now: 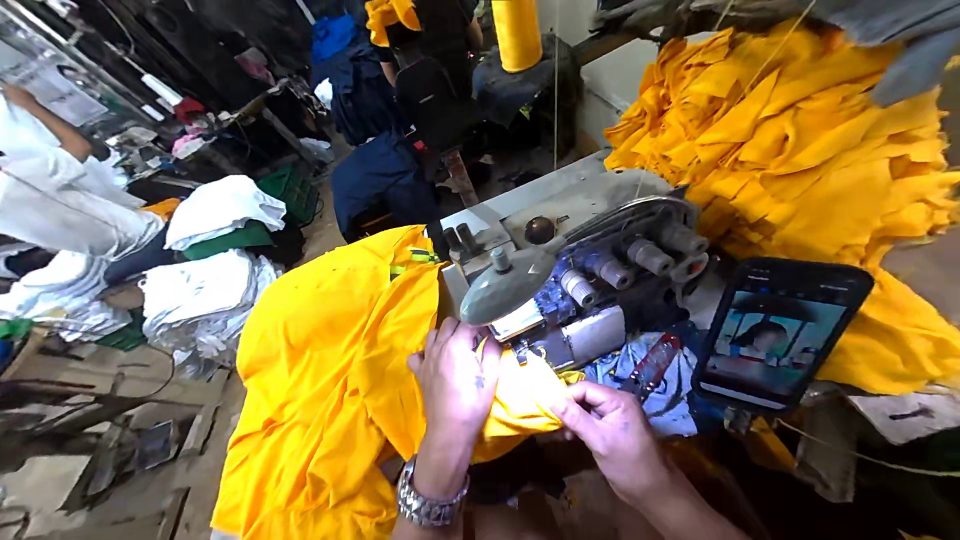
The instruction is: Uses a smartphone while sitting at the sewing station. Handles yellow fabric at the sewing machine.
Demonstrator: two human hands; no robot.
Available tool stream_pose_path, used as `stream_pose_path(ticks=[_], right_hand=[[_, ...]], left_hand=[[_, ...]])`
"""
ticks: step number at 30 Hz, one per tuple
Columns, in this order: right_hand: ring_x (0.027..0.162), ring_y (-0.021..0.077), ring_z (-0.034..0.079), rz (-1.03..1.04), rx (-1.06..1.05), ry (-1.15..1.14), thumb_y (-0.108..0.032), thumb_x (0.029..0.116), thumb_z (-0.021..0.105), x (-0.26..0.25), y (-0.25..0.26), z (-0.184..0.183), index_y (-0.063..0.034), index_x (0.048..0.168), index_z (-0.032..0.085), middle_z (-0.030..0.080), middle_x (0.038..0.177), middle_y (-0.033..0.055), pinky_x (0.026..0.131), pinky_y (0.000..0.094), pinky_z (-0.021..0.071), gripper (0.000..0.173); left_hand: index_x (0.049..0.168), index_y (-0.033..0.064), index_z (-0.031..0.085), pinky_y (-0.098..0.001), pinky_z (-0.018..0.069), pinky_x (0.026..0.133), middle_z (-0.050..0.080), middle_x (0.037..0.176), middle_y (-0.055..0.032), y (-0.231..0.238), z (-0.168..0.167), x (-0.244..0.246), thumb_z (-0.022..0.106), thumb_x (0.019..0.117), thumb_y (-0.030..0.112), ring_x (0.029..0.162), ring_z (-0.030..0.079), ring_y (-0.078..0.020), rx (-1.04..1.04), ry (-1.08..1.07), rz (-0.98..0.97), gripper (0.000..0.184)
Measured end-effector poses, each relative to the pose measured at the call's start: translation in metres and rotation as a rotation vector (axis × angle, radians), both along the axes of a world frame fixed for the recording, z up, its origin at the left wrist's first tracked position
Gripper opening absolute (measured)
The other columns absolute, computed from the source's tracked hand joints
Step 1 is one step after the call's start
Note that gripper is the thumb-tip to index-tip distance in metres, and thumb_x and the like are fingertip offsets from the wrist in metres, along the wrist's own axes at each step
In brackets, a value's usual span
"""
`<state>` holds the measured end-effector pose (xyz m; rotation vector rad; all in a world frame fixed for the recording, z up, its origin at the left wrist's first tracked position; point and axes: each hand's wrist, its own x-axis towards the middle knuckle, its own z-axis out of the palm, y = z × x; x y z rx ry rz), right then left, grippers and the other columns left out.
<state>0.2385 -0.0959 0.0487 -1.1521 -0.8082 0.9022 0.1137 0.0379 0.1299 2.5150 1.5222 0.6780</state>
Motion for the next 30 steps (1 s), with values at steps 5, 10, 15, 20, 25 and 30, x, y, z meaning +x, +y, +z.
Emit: stream_pose_path(ticks=[5,10,15,20,25,30], right_hand=[[0.065,0.0067,0.066,-0.073,0.044,-0.056,-0.018,0.0952,0.071,-0.023,-0.004,-0.004,-0.0050,0.087,0.074,0.070,0.080,0.0005,0.059,0.0240,0.0586,0.016],[0.048,0.0059,0.059,-0.152,-0.106,-0.005,-0.023,0.0885,0.074,-0.026,0.024,0.004,-0.0120,0.062,0.059,0.060,0.056,-0.0038,0.047,0.0249,0.0526,0.032],[0.047,0.0050,0.059,-0.096,-0.178,0.034,-0.028,0.0908,0.073,-0.022,0.025,0.013,-0.0111,0.062,0.059,0.061,0.056,-0.0040,0.048,0.0240,0.0517,0.036],[0.055,0.0043,0.061,-0.074,-0.088,-0.069,-0.030,0.0936,0.075,-0.006,0.014,0.026,-0.0082,0.081,0.069,0.067,0.072,-0.0028,0.054,0.0232,0.0551,0.026],[0.070,0.0095,0.067,0.168,0.074,-0.480,-0.017,0.0951,0.070,0.015,0.035,0.071,-0.0061,0.113,0.074,0.071,0.106,0.0069,0.066,0.0281,0.0608,0.022],[0.054,0.0117,0.065,0.601,-0.157,-0.211,-0.030,0.1042,0.060,0.018,0.042,0.089,-0.0019,0.102,0.066,0.067,0.074,0.0045,0.052,0.0277,0.0569,0.029]], left_hand=[[0.098,0.0202,0.075,-0.0605,0.0429,0.085,0.071,0.094,0.0015,0.022,-0.009,-0.010,0.061,0.0917,0.037,0.094,0.066,-0.0223,0.033,-0.027,-0.123,0.023],[0.101,0.0138,0.074,-0.0588,0.0517,0.079,0.070,0.099,-0.0055,0.030,0.011,-0.025,0.059,0.0969,0.030,0.091,0.068,-0.0259,0.125,-0.016,-0.192,0.022],[0.108,0.0299,0.078,-0.0414,0.0508,0.069,0.066,0.094,-0.0014,-0.001,0.008,-0.035,0.054,0.0979,0.024,0.083,0.064,-0.0186,0.270,0.054,-0.573,0.027],[0.098,0.0249,0.078,-0.0409,0.0547,0.067,0.065,0.091,0.0014,0.004,0.033,-0.042,0.052,0.0982,0.028,0.082,0.066,-0.0167,0.221,0.117,-0.623,0.026],[0.091,0.0131,0.073,-0.0432,0.0567,0.059,0.065,0.083,-0.0033,-0.003,0.069,-0.035,0.058,0.0991,0.020,0.072,0.067,-0.0203,0.187,0.295,-0.680,0.018],[0.109,0.0142,0.072,-0.0488,0.0588,0.066,0.067,0.098,-0.0052,-0.012,0.066,-0.045,0.058,0.1022,0.031,0.079,0.069,-0.0225,0.097,0.231,-0.464,0.023]])
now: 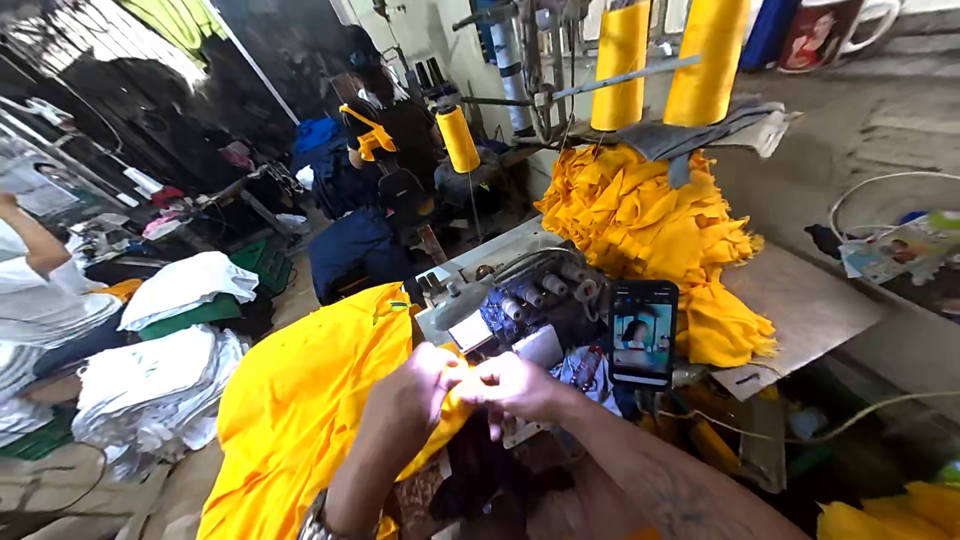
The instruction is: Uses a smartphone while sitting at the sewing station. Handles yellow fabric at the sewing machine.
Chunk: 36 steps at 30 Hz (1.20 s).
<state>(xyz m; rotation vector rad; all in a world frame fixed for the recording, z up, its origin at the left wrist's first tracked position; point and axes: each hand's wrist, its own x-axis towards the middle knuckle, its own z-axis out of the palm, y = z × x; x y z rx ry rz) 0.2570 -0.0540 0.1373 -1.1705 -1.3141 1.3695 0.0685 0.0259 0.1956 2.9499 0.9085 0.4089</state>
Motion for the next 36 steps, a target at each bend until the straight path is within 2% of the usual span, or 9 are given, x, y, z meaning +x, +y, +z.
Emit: stream_pose_path(ticks=[3,6,11,16,21,24,26,30,36], right_hand=[[0.055,0.0125,0.065,-0.064,-0.116,0.108,-0.030,0.1014,0.065,0.000,-0.011,-0.007,-0.0040,0.106,0.061,0.066,0.078,0.0035,0.054,0.0288,0.0586,0.026],[0.056,0.0085,0.063,-0.143,0.036,0.075,-0.028,0.0991,0.069,-0.005,-0.011,-0.011,-0.0029,0.094,0.068,0.067,0.074,0.0014,0.057,0.0257,0.0567,0.026],[0.062,0.0130,0.069,-0.142,0.196,0.176,-0.018,0.1010,0.064,-0.015,-0.018,-0.025,0.0004,0.098,0.070,0.071,0.077,0.0060,0.062,0.0309,0.0614,0.020],[0.055,0.0078,0.060,-0.170,0.029,0.199,-0.025,0.0999,0.066,-0.016,-0.028,-0.031,-0.0054,0.101,0.068,0.065,0.074,-0.0008,0.055,0.0260,0.0548,0.020],[0.075,0.0154,0.074,-0.114,0.194,0.134,-0.025,0.1001,0.067,-0.018,-0.034,-0.047,-0.0042,0.104,0.072,0.075,0.088,0.0039,0.070,0.0338,0.0642,0.022],[0.064,0.0175,0.070,-0.137,0.113,0.242,-0.023,0.1005,0.066,-0.016,-0.038,-0.057,-0.0020,0.108,0.068,0.072,0.087,0.0062,0.061,0.0352,0.0635,0.023],[0.059,0.0162,0.068,-0.167,0.059,0.254,-0.028,0.1017,0.064,-0.014,-0.038,-0.054,-0.0039,0.105,0.066,0.071,0.083,0.0046,0.057,0.0337,0.0623,0.024],[0.065,0.0122,0.069,-0.196,0.172,0.210,-0.029,0.1022,0.063,-0.006,-0.031,-0.038,-0.0051,0.096,0.072,0.071,0.079,0.0022,0.062,0.0300,0.0613,0.026],[0.074,0.0087,0.069,-0.057,0.299,-0.053,-0.032,0.0975,0.069,0.003,0.004,-0.004,-0.0092,0.106,0.073,0.073,0.088,0.0002,0.067,0.0277,0.0608,0.024]], left_hand=[[0.128,0.0056,0.064,-0.0522,0.0583,0.078,0.064,0.119,-0.0170,-0.010,-0.041,-0.040,0.075,0.0900,0.039,0.090,0.068,-0.0300,-0.273,-0.113,0.215,0.052],[0.109,0.0036,0.064,-0.0439,0.0579,0.078,0.068,0.100,-0.0114,-0.007,-0.060,-0.063,0.073,0.0846,0.011,0.087,0.068,-0.0228,-0.397,-0.180,0.199,0.027],[0.099,0.0122,0.079,-0.0651,0.0490,0.081,0.069,0.109,-0.0171,0.018,-0.022,-0.076,0.059,0.0920,-0.002,0.102,0.064,-0.0432,0.139,-0.039,0.246,0.025],[0.094,0.0149,0.078,-0.0530,0.0546,0.088,0.075,0.104,-0.0035,0.019,-0.013,-0.036,0.062,0.0847,-0.003,0.101,0.070,-0.0249,0.124,-0.119,-0.139,0.026],[0.108,0.0200,0.075,-0.0532,0.0488,0.086,0.073,0.105,0.0024,0.049,-0.022,-0.004,0.072,0.0800,-0.004,0.101,0.065,-0.0248,0.140,0.148,-0.325,0.037],[0.090,0.0177,0.073,-0.0497,0.0465,0.080,0.067,0.090,0.0006,0.058,-0.009,0.003,0.069,0.0886,0.008,0.095,0.062,-0.0249,0.208,0.291,-0.344,0.010],[0.081,0.0173,0.071,-0.0492,0.0462,0.079,0.066,0.087,0.0011,0.060,0.004,0.002,0.069,0.0931,0.019,0.094,0.062,-0.0235,0.154,0.296,-0.386,0.013],[0.094,0.0161,0.075,-0.0382,0.0545,0.084,0.072,0.097,0.0045,0.051,0.027,-0.008,0.067,0.0968,0.022,0.095,0.066,-0.0115,-0.212,0.201,-0.537,0.011],[0.099,0.0095,0.073,-0.0240,0.0489,0.062,0.064,0.078,0.0028,0.033,0.038,-0.020,0.060,0.1025,0.021,0.065,0.055,-0.0045,-0.522,0.112,-0.528,0.018]])
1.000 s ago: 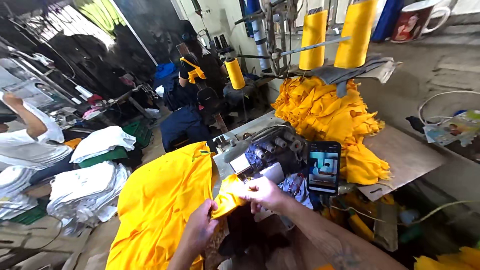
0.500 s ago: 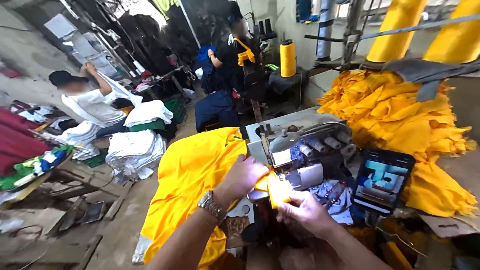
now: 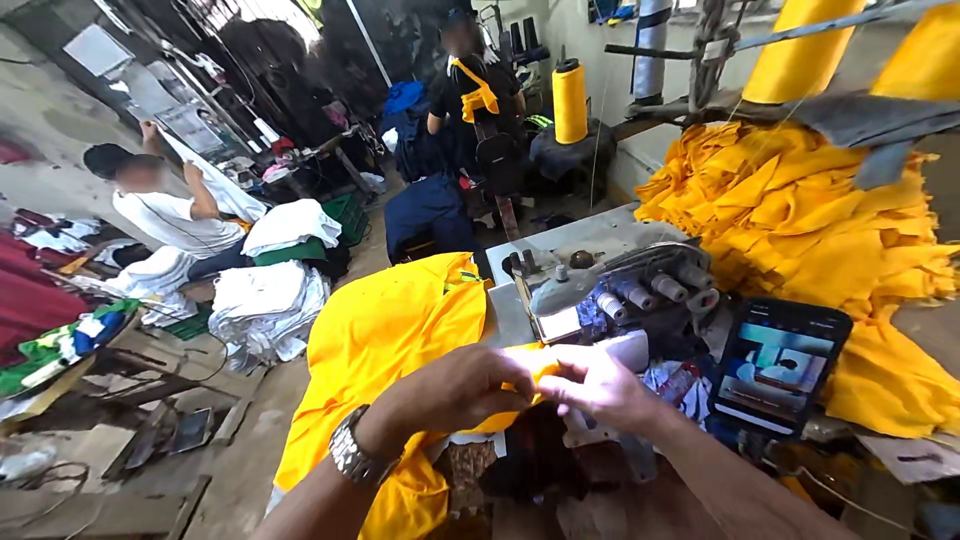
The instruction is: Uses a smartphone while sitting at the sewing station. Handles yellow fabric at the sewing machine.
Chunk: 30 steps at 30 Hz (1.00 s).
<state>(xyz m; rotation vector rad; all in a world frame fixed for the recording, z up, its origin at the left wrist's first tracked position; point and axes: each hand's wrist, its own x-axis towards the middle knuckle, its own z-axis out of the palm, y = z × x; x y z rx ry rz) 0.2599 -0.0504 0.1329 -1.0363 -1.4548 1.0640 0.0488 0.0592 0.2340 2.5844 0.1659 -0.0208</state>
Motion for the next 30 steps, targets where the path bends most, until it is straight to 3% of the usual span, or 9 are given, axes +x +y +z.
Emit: stream_pose_path(ticks=[3,8,10,12,13,16,20,23,30], right_hand=[[0.076,0.0062,0.069,0.079,-0.068,-0.199,-0.041,0.0977,0.068,-0.002,-0.003,0.002,-0.0100,0.109,0.072,0.073,0.090,0.0002,0.070,0.0283,0.0593,0.034],[0.087,0.0077,0.069,0.071,-0.105,-0.281,-0.045,0.0953,0.070,-0.003,-0.017,0.003,-0.0091,0.110,0.072,0.072,0.096,0.0020,0.082,0.0327,0.0577,0.039],[0.086,0.0079,0.070,0.061,-0.048,-0.210,-0.042,0.0952,0.071,-0.006,-0.028,-0.002,-0.0074,0.108,0.072,0.073,0.095,0.0022,0.082,0.0332,0.0598,0.037],[0.089,0.0074,0.070,0.029,-0.019,-0.151,-0.037,0.0933,0.074,-0.010,-0.038,-0.011,-0.0061,0.105,0.073,0.074,0.096,0.0022,0.084,0.0325,0.0594,0.033],[0.092,0.0074,0.070,0.018,-0.024,-0.151,-0.036,0.0921,0.075,-0.010,-0.041,-0.016,-0.0062,0.104,0.074,0.074,0.097,0.0022,0.086,0.0328,0.0591,0.032],[0.095,0.0142,0.069,0.021,-0.026,-0.248,-0.033,0.0930,0.073,-0.008,-0.039,-0.018,-0.0034,0.105,0.072,0.073,0.099,0.0085,0.088,0.0400,0.0566,0.032],[0.089,0.0143,0.069,-0.039,-0.029,-0.206,-0.023,0.0964,0.069,0.002,-0.022,-0.002,-0.0028,0.114,0.071,0.072,0.100,0.0092,0.084,0.0367,0.0574,0.027],[0.080,0.0141,0.069,-0.066,0.029,-0.074,-0.010,0.0943,0.069,0.009,-0.014,-0.005,-0.0048,0.119,0.067,0.072,0.102,0.0075,0.075,0.0338,0.0600,0.026],[0.091,0.0154,0.071,-0.149,0.153,-0.216,0.007,0.0841,0.075,0.006,-0.013,-0.009,-0.0057,0.121,0.069,0.069,0.117,0.0079,0.084,0.0335,0.0616,0.040]], left_hand=[[0.097,0.0128,0.072,-0.0415,0.0570,0.063,0.065,0.085,-0.0016,-0.003,-0.006,-0.001,0.061,0.1021,0.025,0.072,0.066,-0.0174,0.442,0.081,0.158,0.017],[0.085,0.0158,0.067,-0.0381,0.0546,0.057,0.061,0.085,0.0006,-0.027,-0.003,0.024,0.066,0.0969,0.018,0.071,0.064,-0.0159,0.606,-0.025,0.107,0.012],[0.099,0.0153,0.069,-0.0417,0.0580,0.064,0.067,0.102,-0.0009,-0.034,0.001,0.034,0.071,0.0946,0.021,0.082,0.068,-0.0179,0.542,0.015,0.085,0.007],[0.125,0.0111,0.065,-0.0458,0.0611,0.078,0.066,0.127,-0.0064,-0.036,-0.007,0.041,0.074,0.0937,0.022,0.099,0.070,-0.0219,0.412,0.074,-0.025,0.035],[0.132,0.0086,0.061,-0.0477,0.0599,0.085,0.065,0.128,-0.0098,-0.039,-0.011,0.045,0.072,0.0950,0.019,0.105,0.069,-0.0248,0.360,0.122,-0.083,0.040],[0.117,0.0045,0.069,-0.0572,0.0566,0.080,0.071,0.099,-0.0159,-0.043,-0.007,0.052,0.068,0.0971,0.022,0.093,0.071,-0.0348,0.424,0.288,-0.064,0.027],[0.087,0.0055,0.072,-0.0578,0.0542,0.075,0.070,0.086,-0.0129,-0.027,0.018,0.061,0.071,0.0952,0.040,0.088,0.070,-0.0334,0.577,0.478,0.039,0.036],[0.089,0.0068,0.074,-0.0558,0.0536,0.078,0.070,0.087,-0.0105,-0.023,0.026,0.062,0.070,0.0963,0.034,0.089,0.069,-0.0308,0.529,0.463,-0.035,0.029],[0.088,0.0054,0.072,-0.0552,0.0540,0.073,0.069,0.085,-0.0109,-0.033,0.025,0.049,0.066,0.0992,0.030,0.085,0.069,-0.0307,0.570,0.470,0.011,0.028]])
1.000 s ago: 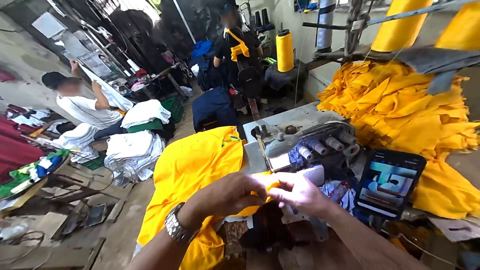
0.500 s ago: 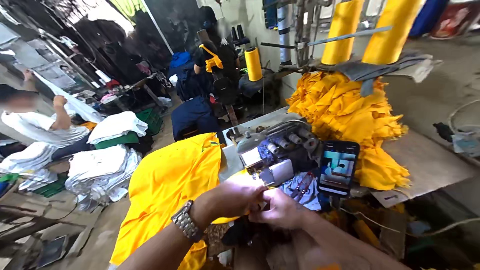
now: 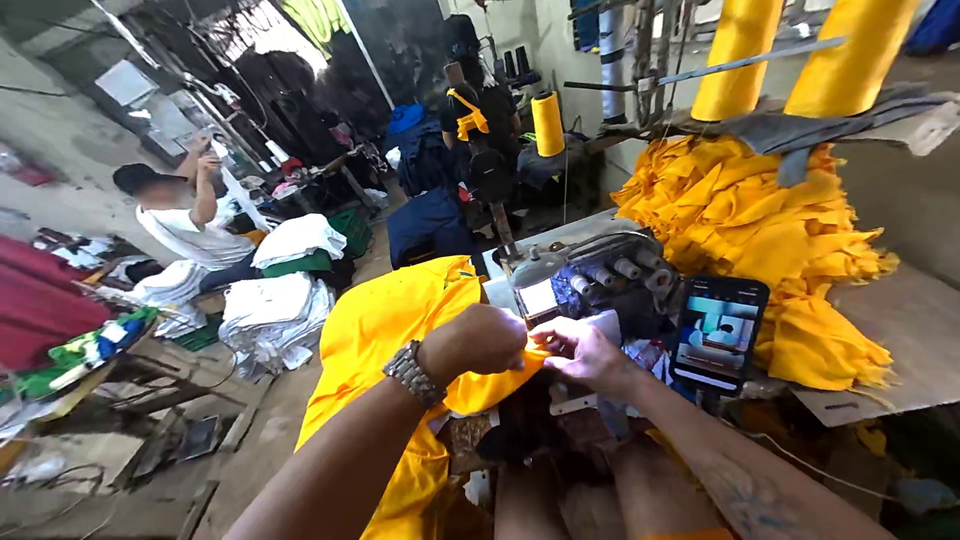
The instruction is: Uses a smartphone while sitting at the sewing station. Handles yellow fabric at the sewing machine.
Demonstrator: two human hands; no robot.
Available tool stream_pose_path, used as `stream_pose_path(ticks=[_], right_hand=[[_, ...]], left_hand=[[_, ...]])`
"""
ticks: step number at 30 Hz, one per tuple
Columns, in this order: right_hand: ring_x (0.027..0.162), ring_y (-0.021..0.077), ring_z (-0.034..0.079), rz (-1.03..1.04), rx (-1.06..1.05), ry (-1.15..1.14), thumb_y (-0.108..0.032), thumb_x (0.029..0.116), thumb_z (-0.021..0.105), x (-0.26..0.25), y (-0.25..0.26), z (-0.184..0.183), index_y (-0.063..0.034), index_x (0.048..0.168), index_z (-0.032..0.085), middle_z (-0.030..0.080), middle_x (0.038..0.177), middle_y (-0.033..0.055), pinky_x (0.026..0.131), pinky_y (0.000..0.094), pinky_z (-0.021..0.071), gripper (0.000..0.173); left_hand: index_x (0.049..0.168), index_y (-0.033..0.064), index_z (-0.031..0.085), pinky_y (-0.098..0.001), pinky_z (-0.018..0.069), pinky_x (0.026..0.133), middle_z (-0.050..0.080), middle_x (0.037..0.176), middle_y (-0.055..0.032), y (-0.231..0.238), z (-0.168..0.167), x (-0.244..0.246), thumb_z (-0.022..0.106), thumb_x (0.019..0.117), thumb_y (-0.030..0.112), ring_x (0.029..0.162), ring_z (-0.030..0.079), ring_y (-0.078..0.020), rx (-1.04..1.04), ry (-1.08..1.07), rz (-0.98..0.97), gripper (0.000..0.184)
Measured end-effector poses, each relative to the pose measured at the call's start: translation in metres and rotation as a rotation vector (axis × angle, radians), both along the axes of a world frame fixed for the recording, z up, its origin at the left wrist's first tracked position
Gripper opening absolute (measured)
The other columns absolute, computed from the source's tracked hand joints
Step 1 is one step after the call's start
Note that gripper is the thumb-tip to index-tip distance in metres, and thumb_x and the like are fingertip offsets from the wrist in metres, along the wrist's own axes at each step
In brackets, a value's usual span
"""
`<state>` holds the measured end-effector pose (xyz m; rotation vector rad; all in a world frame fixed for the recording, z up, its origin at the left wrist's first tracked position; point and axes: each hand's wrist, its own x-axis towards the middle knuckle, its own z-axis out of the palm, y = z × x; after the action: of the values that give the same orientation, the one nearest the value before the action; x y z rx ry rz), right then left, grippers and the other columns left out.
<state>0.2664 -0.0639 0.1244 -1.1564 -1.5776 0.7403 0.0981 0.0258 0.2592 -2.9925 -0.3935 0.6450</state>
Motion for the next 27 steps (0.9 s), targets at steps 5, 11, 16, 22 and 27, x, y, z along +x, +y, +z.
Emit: stream_pose_path(ticks=[5,11,16,22,27], right_hand=[[0.084,0.0117,0.068,-0.069,0.173,-0.126,0.004,0.0843,0.075,0.001,0.004,-0.001,-0.0065,0.116,0.074,0.070,0.110,0.0073,0.076,0.0282,0.0600,0.034],[0.091,0.0087,0.069,0.100,0.254,-0.245,-0.005,0.0916,0.071,0.008,0.015,-0.007,-0.0070,0.098,0.078,0.074,0.097,0.0023,0.085,0.0286,0.0588,0.010],[0.059,0.0083,0.062,0.252,-0.079,0.027,-0.027,0.1064,0.054,-0.005,-0.013,-0.035,-0.0024,0.105,0.071,0.067,0.074,0.0034,0.059,0.0288,0.0572,0.029],[0.065,0.0048,0.064,0.219,-0.022,0.069,-0.031,0.1071,0.055,-0.002,-0.003,-0.043,-0.0051,0.105,0.072,0.068,0.079,0.0007,0.063,0.0242,0.0574,0.031],[0.062,0.0067,0.062,0.260,-0.029,0.094,-0.032,0.1079,0.053,0.002,0.003,-0.044,-0.0044,0.100,0.070,0.065,0.075,0.0018,0.060,0.0256,0.0558,0.033]], left_hand=[[0.088,0.0061,0.071,-0.0534,0.0535,0.069,0.068,0.084,-0.0101,-0.007,0.002,0.001,0.065,0.0986,0.023,0.083,0.069,-0.0301,0.019,0.023,-0.016,0.021],[0.085,0.0094,0.070,-0.0493,0.0526,0.067,0.067,0.081,-0.0060,-0.010,0.012,0.010,0.066,0.0981,0.027,0.078,0.067,-0.0252,-0.019,0.057,-0.095,0.023],[0.078,0.0093,0.070,-0.0471,0.0532,0.059,0.064,0.070,-0.0050,0.018,-0.019,0.005,0.074,0.0894,0.045,0.068,0.066,-0.0235,-0.024,-0.126,-0.237,0.038],[0.069,0.0106,0.065,-0.0386,0.0495,0.048,0.057,0.059,-0.0009,0.038,-0.029,0.004,0.074,0.0852,0.045,0.055,0.061,-0.0172,0.020,-0.324,-0.395,0.040],[0.066,0.0142,0.064,-0.0360,0.0452,0.047,0.053,0.057,0.0021,0.026,-0.018,0.008,0.078,0.0811,0.043,0.053,0.058,-0.0153,0.117,-0.282,-0.370,0.036]])
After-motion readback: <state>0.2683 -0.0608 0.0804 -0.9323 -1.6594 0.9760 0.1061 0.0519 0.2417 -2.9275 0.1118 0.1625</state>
